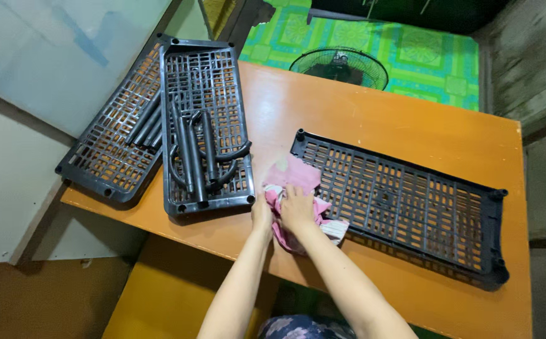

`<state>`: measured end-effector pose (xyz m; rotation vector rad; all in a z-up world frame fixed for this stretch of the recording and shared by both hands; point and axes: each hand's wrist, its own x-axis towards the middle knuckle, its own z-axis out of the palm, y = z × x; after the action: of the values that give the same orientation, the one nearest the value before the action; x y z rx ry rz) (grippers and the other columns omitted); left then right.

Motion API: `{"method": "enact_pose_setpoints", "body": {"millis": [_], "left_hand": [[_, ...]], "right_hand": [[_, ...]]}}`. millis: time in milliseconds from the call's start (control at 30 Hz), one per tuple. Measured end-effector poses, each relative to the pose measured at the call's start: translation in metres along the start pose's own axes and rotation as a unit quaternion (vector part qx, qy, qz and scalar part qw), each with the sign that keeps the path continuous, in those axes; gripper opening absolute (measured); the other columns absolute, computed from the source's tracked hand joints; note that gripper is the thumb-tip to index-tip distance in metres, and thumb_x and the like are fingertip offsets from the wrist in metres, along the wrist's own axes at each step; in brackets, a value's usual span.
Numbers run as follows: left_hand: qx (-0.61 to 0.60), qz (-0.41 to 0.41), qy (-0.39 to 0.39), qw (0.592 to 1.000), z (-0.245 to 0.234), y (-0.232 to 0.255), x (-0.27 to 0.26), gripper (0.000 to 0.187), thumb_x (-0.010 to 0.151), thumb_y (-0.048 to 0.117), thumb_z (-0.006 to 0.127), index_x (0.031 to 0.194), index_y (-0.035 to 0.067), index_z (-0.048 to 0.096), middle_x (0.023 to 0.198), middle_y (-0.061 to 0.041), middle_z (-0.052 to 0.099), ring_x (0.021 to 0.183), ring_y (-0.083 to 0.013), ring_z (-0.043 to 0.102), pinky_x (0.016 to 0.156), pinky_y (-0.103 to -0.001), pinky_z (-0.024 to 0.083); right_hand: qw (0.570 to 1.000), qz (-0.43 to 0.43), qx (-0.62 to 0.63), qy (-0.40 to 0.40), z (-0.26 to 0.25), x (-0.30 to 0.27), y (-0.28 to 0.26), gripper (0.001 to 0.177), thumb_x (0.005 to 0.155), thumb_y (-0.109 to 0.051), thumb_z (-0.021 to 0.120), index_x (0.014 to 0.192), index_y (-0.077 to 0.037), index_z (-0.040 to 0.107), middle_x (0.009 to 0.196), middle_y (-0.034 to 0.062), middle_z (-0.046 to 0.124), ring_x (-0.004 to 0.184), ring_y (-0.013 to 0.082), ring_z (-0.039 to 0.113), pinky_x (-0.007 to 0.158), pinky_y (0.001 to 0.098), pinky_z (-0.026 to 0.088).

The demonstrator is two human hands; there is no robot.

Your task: The person wipes a black plastic tray with a cloth, then attaches two curved handles and two straight legs to the tray, assembling it into a small stool or stand.

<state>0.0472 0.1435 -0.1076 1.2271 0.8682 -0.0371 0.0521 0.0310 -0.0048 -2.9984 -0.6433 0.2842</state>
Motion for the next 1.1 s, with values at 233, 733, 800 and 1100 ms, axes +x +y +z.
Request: {"method": "enact_pose_setpoints", "body": {"millis": [233, 733, 800, 1100], "left_hand": [[-0.096, -0.047, -0.089, 0.99, 0.001, -0.002, 0.01, 0.035, 0.106, 0.033, 0.047, 0.128, 0.009, 0.061, 0.107, -0.007, 0.064, 0.091, -0.0189, 0.058, 0.073, -0.034, 0.045], [0.092, 0.071, -0.084, 0.99, 0.012, -0.038, 0.032, 0.034, 0.083, -0.002, 0.072, 0.117, 0.003, 0.071, 0.098, -0.008, 0.074, 0.083, -0.014, 0.068, 0.071, -0.028, 0.055], [0.11, 0.055, -0.095, 0.988, 0.011, -0.029, 0.021, 0.037, 0.08, 0.0, 0.076, 0.116, 0.004, 0.072, 0.099, -0.007, 0.076, 0.083, -0.0142, 0.069, 0.071, -0.029, 0.055], [0.248, 0.175, -0.105, 0.947, 0.026, -0.007, -0.018, 0.037, 0.078, 0.005, 0.077, 0.115, 0.003, 0.077, 0.105, -0.013, 0.081, 0.093, -0.0183, 0.075, 0.084, -0.03, 0.057]], "right_hand": [[0.993, -0.024, 0.082, 0.082, 0.033, 0.019, 0.021, 0.029, 0.071, -0.013, 0.077, 0.099, -0.007, 0.076, 0.122, 0.0121, 0.058, 0.118, 0.0314, 0.055, 0.088, 0.0502, 0.043], [0.949, -0.147, 0.116, 0.253, 0.01, -0.053, 0.062, 0.007, 0.079, -0.012, 0.066, 0.08, -0.005, 0.068, 0.117, 0.0117, 0.063, 0.109, 0.0309, 0.058, 0.088, 0.0445, 0.044], [0.946, -0.15, 0.143, 0.251, 0.006, -0.075, 0.078, 0.012, 0.082, -0.013, 0.062, 0.09, -0.01, 0.071, 0.11, 0.0107, 0.061, 0.106, 0.0313, 0.058, 0.088, 0.0449, 0.044], [0.949, -0.145, 0.154, 0.233, 0.013, -0.127, 0.135, 0.02, 0.077, -0.015, 0.067, 0.096, -0.011, 0.072, 0.106, 0.0108, 0.063, 0.101, 0.0327, 0.061, 0.084, 0.0447, 0.047]]}}
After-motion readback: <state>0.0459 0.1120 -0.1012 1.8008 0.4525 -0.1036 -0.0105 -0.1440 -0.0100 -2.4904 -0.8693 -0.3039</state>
